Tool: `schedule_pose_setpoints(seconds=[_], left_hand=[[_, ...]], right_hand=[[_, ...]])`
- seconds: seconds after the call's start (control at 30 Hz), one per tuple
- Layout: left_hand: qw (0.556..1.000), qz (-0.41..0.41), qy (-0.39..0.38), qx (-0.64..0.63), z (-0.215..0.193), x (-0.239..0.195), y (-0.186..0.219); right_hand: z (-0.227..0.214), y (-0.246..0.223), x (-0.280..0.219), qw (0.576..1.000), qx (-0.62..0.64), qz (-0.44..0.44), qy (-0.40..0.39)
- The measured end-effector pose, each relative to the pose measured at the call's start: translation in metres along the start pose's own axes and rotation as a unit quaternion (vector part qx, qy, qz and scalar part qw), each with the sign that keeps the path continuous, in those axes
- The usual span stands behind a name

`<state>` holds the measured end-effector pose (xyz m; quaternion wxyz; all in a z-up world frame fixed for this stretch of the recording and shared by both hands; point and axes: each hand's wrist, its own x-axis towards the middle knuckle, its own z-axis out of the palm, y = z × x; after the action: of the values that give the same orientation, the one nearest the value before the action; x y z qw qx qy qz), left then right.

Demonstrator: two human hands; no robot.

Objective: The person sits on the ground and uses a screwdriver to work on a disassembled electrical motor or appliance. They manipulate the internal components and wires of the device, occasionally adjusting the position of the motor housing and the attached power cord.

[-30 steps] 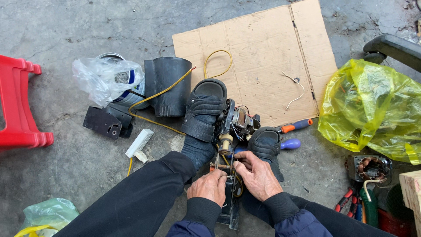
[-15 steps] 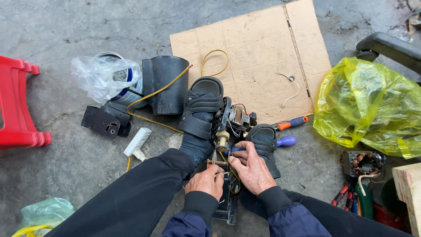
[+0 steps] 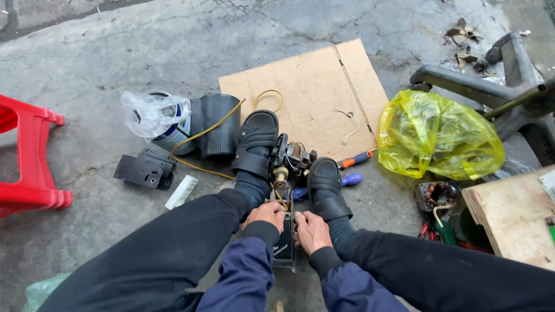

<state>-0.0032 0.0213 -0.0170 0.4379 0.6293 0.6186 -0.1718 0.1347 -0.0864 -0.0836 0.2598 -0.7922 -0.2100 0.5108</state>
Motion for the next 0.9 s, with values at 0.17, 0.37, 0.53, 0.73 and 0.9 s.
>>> schedule_pose_setpoints(seconds=[0.17, 0.37, 0.53, 0.73, 0.9], left_hand=[[0.999, 0.029, 0.004, -0.035, -0.004, 0.002, 0.0], [0.999, 0.03, 0.006, -0.021, -0.001, 0.006, 0.0], [0.999, 0.027, 0.006, -0.025, 0.006, 0.022, 0.0], [0.999, 0.039, 0.021, -0.018, 0.02, 0.029, -0.006], [0.998, 0.047, 0.023, -0.035, 0.014, 0.027, -0.005]], right_hand=[[0.017, 0.024, 0.034, 0.987, 0.161, 0.008, 0.016], [0.017, 0.022, 0.035, 0.974, 0.228, -0.006, 0.015], [0.013, 0.026, 0.041, 0.97, 0.242, -0.037, -0.002], [0.01, 0.025, 0.031, 0.962, 0.268, -0.043, 0.003], [0.017, 0.036, 0.052, 0.978, 0.205, -0.028, 0.003]])
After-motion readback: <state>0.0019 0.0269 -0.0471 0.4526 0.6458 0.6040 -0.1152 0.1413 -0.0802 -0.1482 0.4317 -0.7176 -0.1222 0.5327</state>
